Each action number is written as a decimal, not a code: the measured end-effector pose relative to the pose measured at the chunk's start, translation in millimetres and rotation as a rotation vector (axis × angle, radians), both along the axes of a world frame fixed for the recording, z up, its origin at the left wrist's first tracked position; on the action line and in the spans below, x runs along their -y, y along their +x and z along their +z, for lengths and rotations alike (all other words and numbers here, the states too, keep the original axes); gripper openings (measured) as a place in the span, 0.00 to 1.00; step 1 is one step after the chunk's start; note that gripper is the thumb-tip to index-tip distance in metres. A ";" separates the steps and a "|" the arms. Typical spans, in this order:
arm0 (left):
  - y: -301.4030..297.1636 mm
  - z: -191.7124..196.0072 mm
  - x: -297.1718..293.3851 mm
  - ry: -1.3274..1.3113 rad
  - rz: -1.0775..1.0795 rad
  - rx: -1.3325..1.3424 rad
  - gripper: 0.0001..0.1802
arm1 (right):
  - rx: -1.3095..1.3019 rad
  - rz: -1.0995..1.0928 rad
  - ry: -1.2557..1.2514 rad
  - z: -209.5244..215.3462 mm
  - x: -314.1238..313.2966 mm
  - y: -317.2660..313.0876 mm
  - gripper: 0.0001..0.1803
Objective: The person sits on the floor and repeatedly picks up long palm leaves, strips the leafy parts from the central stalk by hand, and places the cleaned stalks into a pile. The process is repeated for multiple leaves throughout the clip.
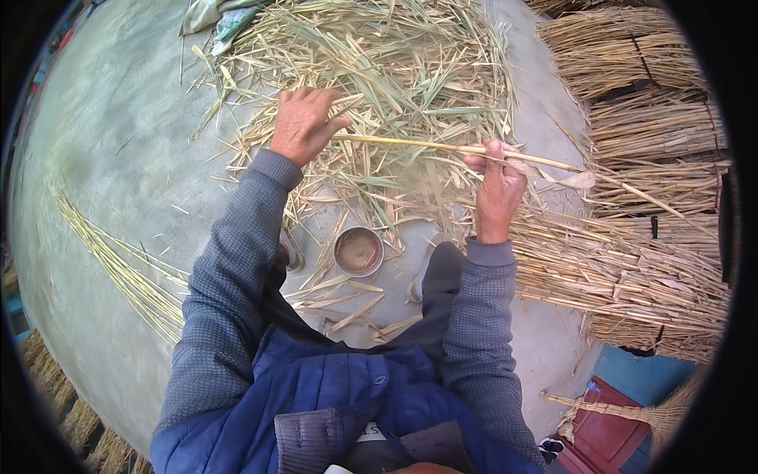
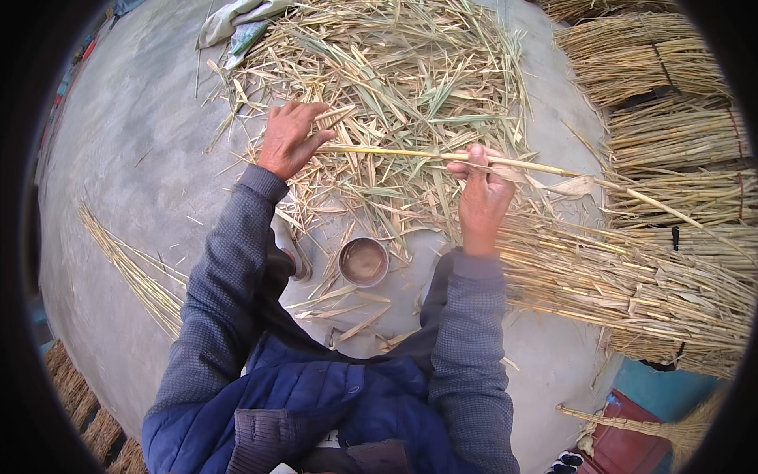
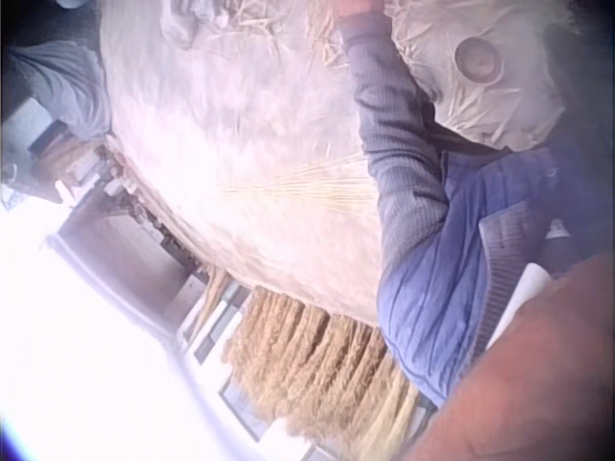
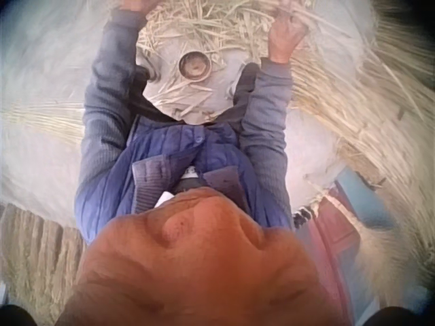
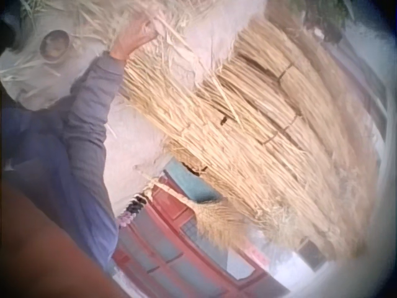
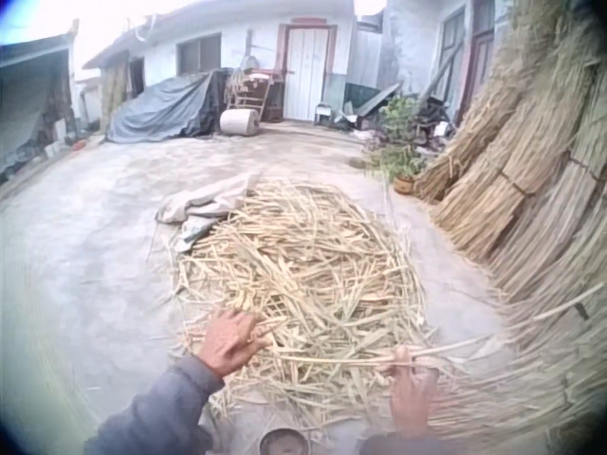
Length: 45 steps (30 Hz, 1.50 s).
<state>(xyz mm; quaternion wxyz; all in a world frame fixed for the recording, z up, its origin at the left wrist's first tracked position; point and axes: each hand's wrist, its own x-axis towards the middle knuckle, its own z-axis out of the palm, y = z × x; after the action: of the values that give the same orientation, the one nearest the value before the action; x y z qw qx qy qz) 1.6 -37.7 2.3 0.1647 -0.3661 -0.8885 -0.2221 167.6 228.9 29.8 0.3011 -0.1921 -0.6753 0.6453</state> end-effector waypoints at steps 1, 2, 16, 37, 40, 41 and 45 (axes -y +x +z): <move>10.6 4.3 -15.7 0.120 -0.155 0.108 0.21 | -0.003 0.026 -0.005 -2.6 8.9 -3.4 0.16; 22.5 7.5 -30.3 0.264 -0.321 0.181 0.20 | 0.012 0.073 0.016 -5.6 19.2 -6.4 0.16; -18.3 -21.8 20.9 0.037 -0.172 0.716 0.11 | -0.018 0.231 -0.057 15.1 11.1 -4.4 0.15; 2.7 -21.2 30.2 0.761 -0.117 1.226 0.10 | 0.030 0.148 -0.153 -7.0 34.2 -28.1 0.19; -12.3 -22.7 42.0 1.020 -0.117 1.044 0.09 | 0.073 0.078 -0.222 -16.3 25.9 -26.7 0.19; -18.9 -26.4 43.9 0.957 -0.091 1.067 0.09 | 0.109 0.028 -0.244 -17.9 21.9 -27.7 0.19; -36.4 -46.1 52.4 0.327 0.098 0.746 0.12 | 0.101 0.095 -0.213 -23.0 16.9 -23.9 0.20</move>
<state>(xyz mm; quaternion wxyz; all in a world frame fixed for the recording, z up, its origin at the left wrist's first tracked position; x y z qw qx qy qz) -34.8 -90.1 -43.8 -0.1025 -0.1866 -0.8567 -0.4698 143.7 212.0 6.8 0.2137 -0.2230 -0.6254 0.7166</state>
